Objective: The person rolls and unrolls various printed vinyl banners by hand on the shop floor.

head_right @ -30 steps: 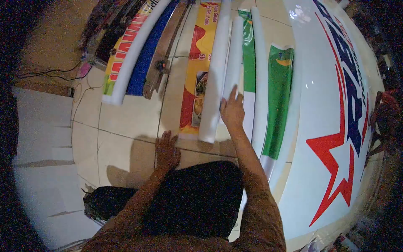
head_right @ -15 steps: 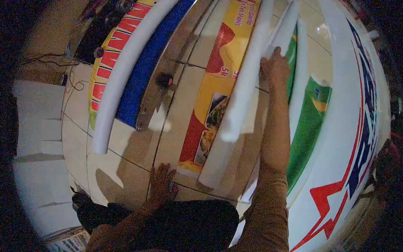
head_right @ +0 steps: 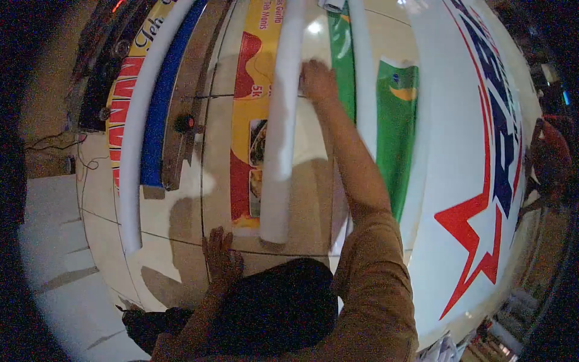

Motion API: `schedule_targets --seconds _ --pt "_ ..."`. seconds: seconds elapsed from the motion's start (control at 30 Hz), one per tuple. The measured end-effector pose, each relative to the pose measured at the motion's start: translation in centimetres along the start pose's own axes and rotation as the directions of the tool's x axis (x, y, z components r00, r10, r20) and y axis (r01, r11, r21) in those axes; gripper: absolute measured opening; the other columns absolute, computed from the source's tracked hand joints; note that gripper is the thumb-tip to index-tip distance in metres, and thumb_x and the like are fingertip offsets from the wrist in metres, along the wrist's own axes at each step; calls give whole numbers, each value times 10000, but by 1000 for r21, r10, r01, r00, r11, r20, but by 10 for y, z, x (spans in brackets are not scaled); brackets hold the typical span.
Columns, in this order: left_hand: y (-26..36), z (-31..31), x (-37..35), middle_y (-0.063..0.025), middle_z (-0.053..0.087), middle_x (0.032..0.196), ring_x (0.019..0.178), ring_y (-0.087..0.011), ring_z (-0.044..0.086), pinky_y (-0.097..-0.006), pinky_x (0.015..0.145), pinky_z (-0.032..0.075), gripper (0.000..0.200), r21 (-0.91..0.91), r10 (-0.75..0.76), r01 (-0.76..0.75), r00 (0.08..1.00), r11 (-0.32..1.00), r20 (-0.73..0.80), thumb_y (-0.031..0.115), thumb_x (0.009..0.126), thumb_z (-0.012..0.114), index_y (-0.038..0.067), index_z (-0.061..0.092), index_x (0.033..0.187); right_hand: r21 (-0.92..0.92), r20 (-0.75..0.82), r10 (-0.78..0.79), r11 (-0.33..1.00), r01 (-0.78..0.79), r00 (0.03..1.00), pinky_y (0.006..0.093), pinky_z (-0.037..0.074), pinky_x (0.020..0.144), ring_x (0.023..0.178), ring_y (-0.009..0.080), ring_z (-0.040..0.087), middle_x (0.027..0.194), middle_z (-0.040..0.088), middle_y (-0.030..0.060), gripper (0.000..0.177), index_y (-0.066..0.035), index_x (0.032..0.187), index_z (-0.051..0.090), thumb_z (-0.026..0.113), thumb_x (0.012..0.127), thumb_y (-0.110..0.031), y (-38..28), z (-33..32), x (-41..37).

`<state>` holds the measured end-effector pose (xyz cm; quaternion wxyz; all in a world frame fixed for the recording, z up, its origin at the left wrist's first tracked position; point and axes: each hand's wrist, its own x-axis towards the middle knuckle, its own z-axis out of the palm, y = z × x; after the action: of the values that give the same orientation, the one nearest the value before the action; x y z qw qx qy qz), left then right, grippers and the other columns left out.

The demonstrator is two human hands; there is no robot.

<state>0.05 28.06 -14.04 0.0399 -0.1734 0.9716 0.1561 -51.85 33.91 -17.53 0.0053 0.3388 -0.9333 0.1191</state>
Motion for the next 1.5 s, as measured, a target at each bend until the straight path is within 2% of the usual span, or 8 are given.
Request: schedule_targets --seconds 0.13,0.37,0.43,0.47,0.53,0.63,1.13,1.5 --pt "4 -2 0 -177 361 1414 1344 -351 290 -572 1098 146 545 -34 21 -24 995 999 -98 232 790 554 51 452 1295 388 45 -155 913 125 987 463 358 1030 1217 385 449 1300 476 219 407 -36 1173 556 619 815 -218 -53 -61 -224" --pt "-13 16 -28 -190 408 1376 1304 -327 362 -538 1085 225 533 -27 5 -12 970 1000 -243 318 822 570 8 488 1248 300 -81 670 722 -623 738 443 377 974 1130 395 482 1218 510 262 555 61 1223 487 666 803 -254 18 -95 -555" --pt "-32 25 -40 -197 456 1332 1269 -315 416 -528 1058 295 569 -903 -456 -97 838 418 -301 422 856 548 2 496 1238 389 -76 640 725 -568 765 429 383 981 1133 390 487 1224 508 252 581 62 1240 469 677 801 -257 10 -92 -603" --pt "-41 12 -48 -197 456 1332 1269 -315 416 -528 1058 295 569 -895 -481 -108 813 433 -330 422 856 548 2 496 1238 407 -77 608 743 -532 790 429 383 981 1133 390 487 1224 508 252 581 62 1240 469 677 801 -257 8 -92 -615" --pt "-60 -21 -48 -189 502 1286 1214 -318 478 -495 1019 373 645 -597 -568 -402 816 -694 110 512 877 507 -6 471 1260 412 -36 621 723 -555 783 425 383 983 1142 397 481 1243 493 258 626 65 1259 446 692 787 -265 7 -90 -625" --pt "-84 -81 -63 -172 515 1277 1187 -324 499 -473 1001 408 679 -260 -459 -404 865 -877 204 557 865 504 7 465 1261 279 -35 618 761 -586 786 478 340 1019 1210 428 410 1292 449 274 708 42 1298 416 695 761 -325 -25 -102 -614" --pt "-162 -164 -97 -68 625 868 793 -137 584 -269 730 495 103 -936 -811 -350 534 43 -237 78 862 657 8 593 900 -192 -26 803 580 -792 595 663 282 978 1307 479 276 1478 223 229 807 -191 1425 318 623 764 -539 -77 -81 -616" --pt "-185 -138 -121 -101 620 892 792 -169 598 -307 699 521 160 -925 -836 -328 440 189 -327 113 885 621 -12 574 971 -111 -266 648 715 -691 714 667 243 994 1316 461 265 1461 270 224 595 -177 1382 397 506 870 -459 -67 -75 -663"
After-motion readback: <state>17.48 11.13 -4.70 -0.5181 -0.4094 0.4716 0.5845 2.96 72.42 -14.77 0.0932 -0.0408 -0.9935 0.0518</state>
